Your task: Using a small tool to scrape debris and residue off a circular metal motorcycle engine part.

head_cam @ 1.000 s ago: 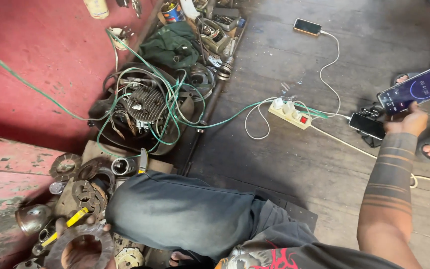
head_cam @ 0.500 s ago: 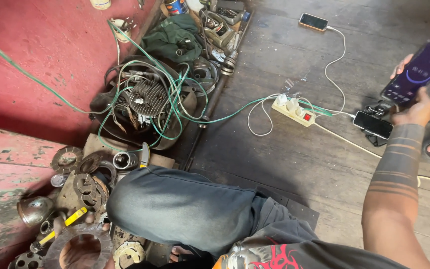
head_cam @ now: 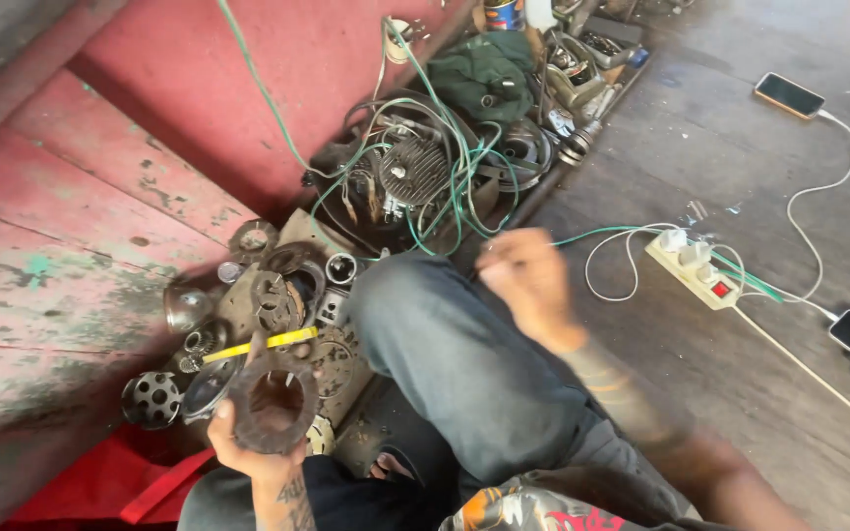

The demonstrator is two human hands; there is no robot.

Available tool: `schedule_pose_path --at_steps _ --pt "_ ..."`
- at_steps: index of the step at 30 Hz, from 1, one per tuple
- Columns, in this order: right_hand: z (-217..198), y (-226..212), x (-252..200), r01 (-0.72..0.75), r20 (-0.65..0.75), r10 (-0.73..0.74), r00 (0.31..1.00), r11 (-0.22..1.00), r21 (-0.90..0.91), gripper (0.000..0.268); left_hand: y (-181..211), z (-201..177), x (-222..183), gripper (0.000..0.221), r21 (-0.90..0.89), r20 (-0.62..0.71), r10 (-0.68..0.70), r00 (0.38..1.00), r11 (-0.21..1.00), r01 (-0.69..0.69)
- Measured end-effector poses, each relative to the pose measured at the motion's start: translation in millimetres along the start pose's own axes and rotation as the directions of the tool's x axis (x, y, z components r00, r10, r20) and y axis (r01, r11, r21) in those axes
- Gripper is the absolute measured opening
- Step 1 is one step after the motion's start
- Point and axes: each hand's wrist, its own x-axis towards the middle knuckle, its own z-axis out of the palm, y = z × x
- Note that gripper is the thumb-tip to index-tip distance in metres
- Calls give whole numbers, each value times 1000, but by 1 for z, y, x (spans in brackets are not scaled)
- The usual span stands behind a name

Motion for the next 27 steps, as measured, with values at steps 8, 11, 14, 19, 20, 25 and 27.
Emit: schedule_pose_path --at_steps 8,11,14,19,20,25,27 --pt "213 -53 -36 568 934 55 354 781 -261 44 19 26 -9 82 112 64 102 993 988 -109" --pt "243 -33 -47 596 907 48 419 739 -314 21 22 -17 14 81 38 -10 96 995 995 -96" --pt "255 -1 -48 559 896 231 379 715 -420 30 36 -22 45 44 375 -531 -256 808 784 495" --pt "253 81 -43 378 933 150 327 884 -275 37 2 -55 41 58 683 141 275 951 669 -295" --pt "249 89 -37 365 942 140 305 896 -251 38 2 -45 38 55 675 174 211 962 685 -272" --pt "240 45 -6 232 950 -77 302 973 4 43 3 -54 52 66 315 19 167 986 935 -164" --pt "236 49 -1 172 945 -41 326 985 -17 45 4 -52 51 68 45 -18 210 978 977 -209"
